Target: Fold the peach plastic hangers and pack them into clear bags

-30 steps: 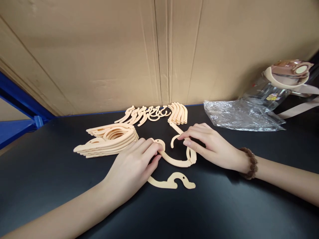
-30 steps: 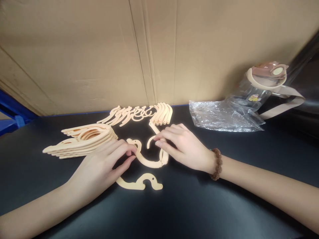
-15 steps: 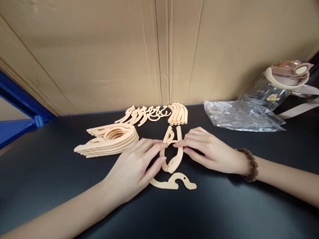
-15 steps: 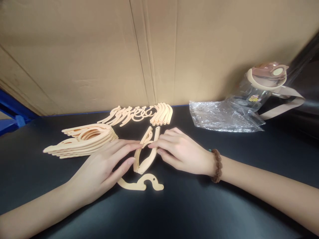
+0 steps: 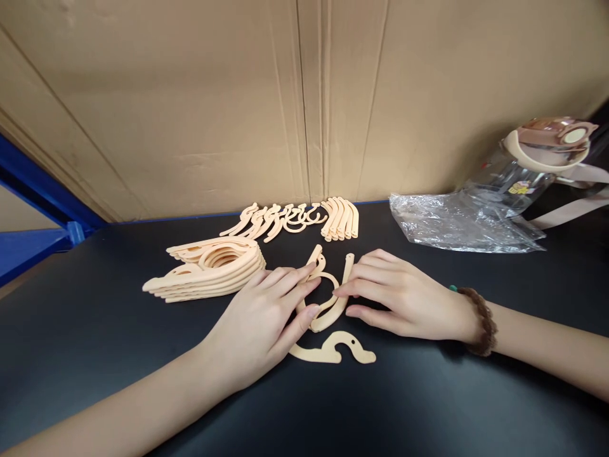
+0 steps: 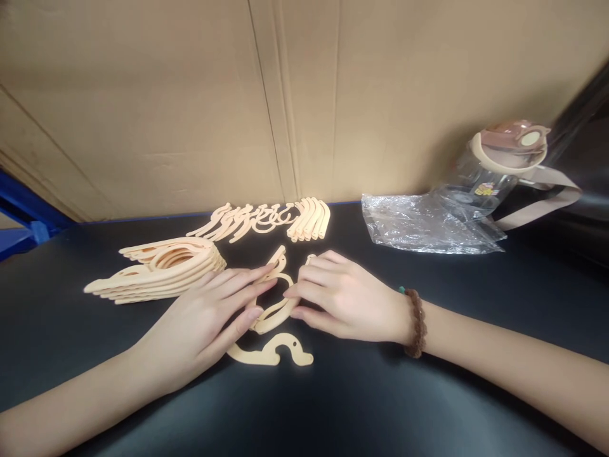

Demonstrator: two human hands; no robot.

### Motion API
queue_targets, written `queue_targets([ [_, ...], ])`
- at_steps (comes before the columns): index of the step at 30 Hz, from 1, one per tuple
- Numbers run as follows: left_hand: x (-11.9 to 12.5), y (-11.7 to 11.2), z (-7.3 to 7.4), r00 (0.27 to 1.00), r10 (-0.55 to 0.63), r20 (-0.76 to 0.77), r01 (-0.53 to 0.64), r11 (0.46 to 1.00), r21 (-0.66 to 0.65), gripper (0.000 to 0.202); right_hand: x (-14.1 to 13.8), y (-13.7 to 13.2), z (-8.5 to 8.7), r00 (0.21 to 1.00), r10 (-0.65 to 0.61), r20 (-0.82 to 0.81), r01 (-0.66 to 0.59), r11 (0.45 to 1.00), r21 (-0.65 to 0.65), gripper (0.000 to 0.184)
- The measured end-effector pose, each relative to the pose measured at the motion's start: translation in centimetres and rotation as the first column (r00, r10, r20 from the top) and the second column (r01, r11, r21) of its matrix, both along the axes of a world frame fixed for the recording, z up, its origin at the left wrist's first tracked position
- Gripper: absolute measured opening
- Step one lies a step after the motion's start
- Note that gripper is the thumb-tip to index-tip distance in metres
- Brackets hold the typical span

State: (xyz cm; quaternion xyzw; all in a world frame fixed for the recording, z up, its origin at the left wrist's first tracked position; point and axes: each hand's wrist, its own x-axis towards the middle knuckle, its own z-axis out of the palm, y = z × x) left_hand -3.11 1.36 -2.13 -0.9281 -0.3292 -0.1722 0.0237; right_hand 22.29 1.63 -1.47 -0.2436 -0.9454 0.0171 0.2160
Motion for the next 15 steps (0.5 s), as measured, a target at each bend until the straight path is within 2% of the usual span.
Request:
queue_targets([
  [4,0.0,0.1,0.0,0.999,0.024,0.032,-0.025,0.999,0.021,0.039,-0.4,-1.1,0.3,0.999,0.038,-0.031,-0.038,0.999,-0.015,0.034],
  [8,0.1,0.0,0.1,0.997,0.055,0.054,-0.058,0.997,0.053,0.035,-0.4,-1.5,0.9,0.999,0.043,0.017,-0.042,0.996,-0.085,0.012],
  [10,0.1,0.0,0.2,0.993,0.075,0.089,-0.079,0.996,0.043,0.034,0.0,-1.1,1.3,0.998,0.040,0.048,-0.034,0.992,-0.120,0.016],
  [15,0.0,0.0,0.1,0.976,0.135,0.174,-0.124,0.990,-0.073,0.033,1.8,0.9,1.5,0.995,0.014,0.101,-0.006,0.997,-0.079,0.022],
])
